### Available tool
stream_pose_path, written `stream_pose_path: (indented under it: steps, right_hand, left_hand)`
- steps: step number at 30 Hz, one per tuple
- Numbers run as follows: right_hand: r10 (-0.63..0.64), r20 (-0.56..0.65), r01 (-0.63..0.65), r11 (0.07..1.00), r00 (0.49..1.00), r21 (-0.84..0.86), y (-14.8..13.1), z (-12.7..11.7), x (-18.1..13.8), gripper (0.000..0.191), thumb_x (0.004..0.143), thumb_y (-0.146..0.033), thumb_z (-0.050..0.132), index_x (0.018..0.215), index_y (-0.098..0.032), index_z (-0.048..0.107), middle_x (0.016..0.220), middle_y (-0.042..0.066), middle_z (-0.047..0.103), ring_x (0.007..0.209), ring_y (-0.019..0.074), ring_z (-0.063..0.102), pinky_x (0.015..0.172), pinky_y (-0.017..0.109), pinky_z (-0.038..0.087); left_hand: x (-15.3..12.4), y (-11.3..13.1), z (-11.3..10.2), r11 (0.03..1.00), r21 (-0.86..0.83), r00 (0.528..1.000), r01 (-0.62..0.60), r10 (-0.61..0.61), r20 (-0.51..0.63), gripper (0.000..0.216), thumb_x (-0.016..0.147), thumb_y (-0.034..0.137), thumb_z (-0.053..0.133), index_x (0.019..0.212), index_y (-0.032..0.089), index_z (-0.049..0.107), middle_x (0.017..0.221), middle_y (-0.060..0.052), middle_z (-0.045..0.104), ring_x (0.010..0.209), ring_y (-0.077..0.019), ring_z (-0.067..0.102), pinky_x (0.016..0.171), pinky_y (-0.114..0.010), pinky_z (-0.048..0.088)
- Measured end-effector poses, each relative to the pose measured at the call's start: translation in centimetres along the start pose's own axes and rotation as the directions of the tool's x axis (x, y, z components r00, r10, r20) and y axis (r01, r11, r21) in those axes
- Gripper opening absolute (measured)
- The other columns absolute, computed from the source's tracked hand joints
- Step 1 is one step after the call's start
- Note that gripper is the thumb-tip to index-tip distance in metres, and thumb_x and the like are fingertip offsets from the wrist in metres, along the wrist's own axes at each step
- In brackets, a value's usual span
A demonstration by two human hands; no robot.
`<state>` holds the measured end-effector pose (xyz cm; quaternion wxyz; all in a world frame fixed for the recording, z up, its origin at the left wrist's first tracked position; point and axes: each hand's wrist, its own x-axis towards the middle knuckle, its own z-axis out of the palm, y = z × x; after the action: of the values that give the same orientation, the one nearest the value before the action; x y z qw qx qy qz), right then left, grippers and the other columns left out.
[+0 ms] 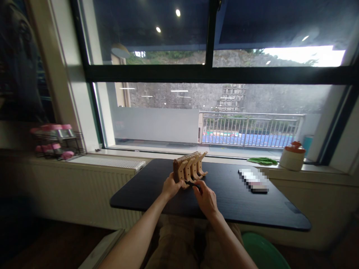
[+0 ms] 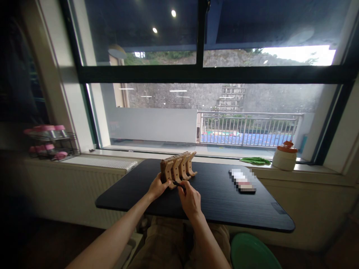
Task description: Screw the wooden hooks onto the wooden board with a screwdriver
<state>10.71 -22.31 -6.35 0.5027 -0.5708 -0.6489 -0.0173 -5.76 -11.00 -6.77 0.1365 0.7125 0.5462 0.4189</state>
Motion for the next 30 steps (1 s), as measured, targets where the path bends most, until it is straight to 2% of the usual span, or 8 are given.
stream_pose_path:
  steps: [3,6,12,21,26,30]
  right_hand:
    - [-0.034,0.006,0.034,0.999,0.999,0.041,-0.14,0.01,0.09,0.02,0.079,-0.027,0.048,0.095,-0.024,0.059,0.08,-0.001,0.063,0.059,0.0108,0.054,0.059,0.021,0.039]
    - [-0.055,0.002,0.054,0.996,0.999,0.067,-0.14,0.1,0.13,0.028,0.073,-0.019,0.048,0.098,-0.023,0.059,0.09,0.0,0.063,0.062,0.0103,0.054,0.062,0.021,0.041]
    - [-0.055,-0.011,0.056,0.996,0.998,0.072,-0.04,0.13,0.06,0.029,0.075,-0.02,0.046,0.101,-0.022,0.059,0.088,0.001,0.064,0.064,0.0115,0.054,0.063,0.022,0.042]
    - [-0.011,-0.008,0.012,1.0,1.0,0.025,0.29,0.11,0.05,0.024,0.081,-0.032,0.048,0.098,-0.023,0.063,0.067,-0.001,0.064,0.056,0.0118,0.056,0.056,0.02,0.039]
    - [0.002,-0.031,-0.002,1.0,1.0,-0.002,0.37,0.06,0.0,0.027,0.083,-0.035,0.045,0.099,-0.024,0.064,0.08,0.002,0.068,0.067,0.0144,0.061,0.062,0.022,0.04]
    - [-0.007,-0.047,0.008,1.0,0.999,0.01,0.23,0.13,-0.01,0.031,0.083,-0.029,0.043,0.109,-0.023,0.057,0.089,0.002,0.067,0.072,0.0143,0.061,0.066,0.022,0.041]
  left_hand:
    - [0.01,0.11,-0.05,1.0,-0.001,1.0,0.002,-0.002,0.0,0.04,0.072,0.038,0.058,0.106,0.019,0.05,0.098,-0.008,0.065,0.091,-0.0212,0.062,0.075,-0.027,0.044]
    - [0.01,0.29,-0.11,1.0,0.001,1.0,0.008,-0.008,0.001,0.041,0.072,0.038,0.058,0.106,0.019,0.05,0.098,-0.008,0.065,0.091,-0.0211,0.062,0.075,-0.027,0.044]
    - [-0.2,0.82,-0.35,1.0,0.007,1.0,0.026,-0.026,0.003,0.044,0.069,0.039,0.062,0.107,0.018,0.051,0.1,-0.008,0.065,0.092,-0.0215,0.061,0.076,-0.027,0.044]
    - [-0.23,0.92,-0.38,1.0,0.004,1.0,0.016,-0.016,0.005,0.04,0.072,0.034,0.059,0.108,0.018,0.051,0.098,-0.007,0.066,0.09,-0.0204,0.062,0.076,-0.027,0.044]
    - [-0.17,0.8,-0.31,1.0,0.01,1.0,0.02,-0.02,0.005,0.042,0.072,0.035,0.06,0.108,0.017,0.051,0.099,-0.008,0.066,0.091,-0.0209,0.062,0.077,-0.028,0.044]
    - [-0.18,0.78,-0.3,1.0,0.013,1.0,0.022,-0.023,0.008,0.042,0.072,0.037,0.059,0.108,0.018,0.051,0.099,-0.008,0.066,0.091,-0.0216,0.061,0.077,-0.028,0.044]
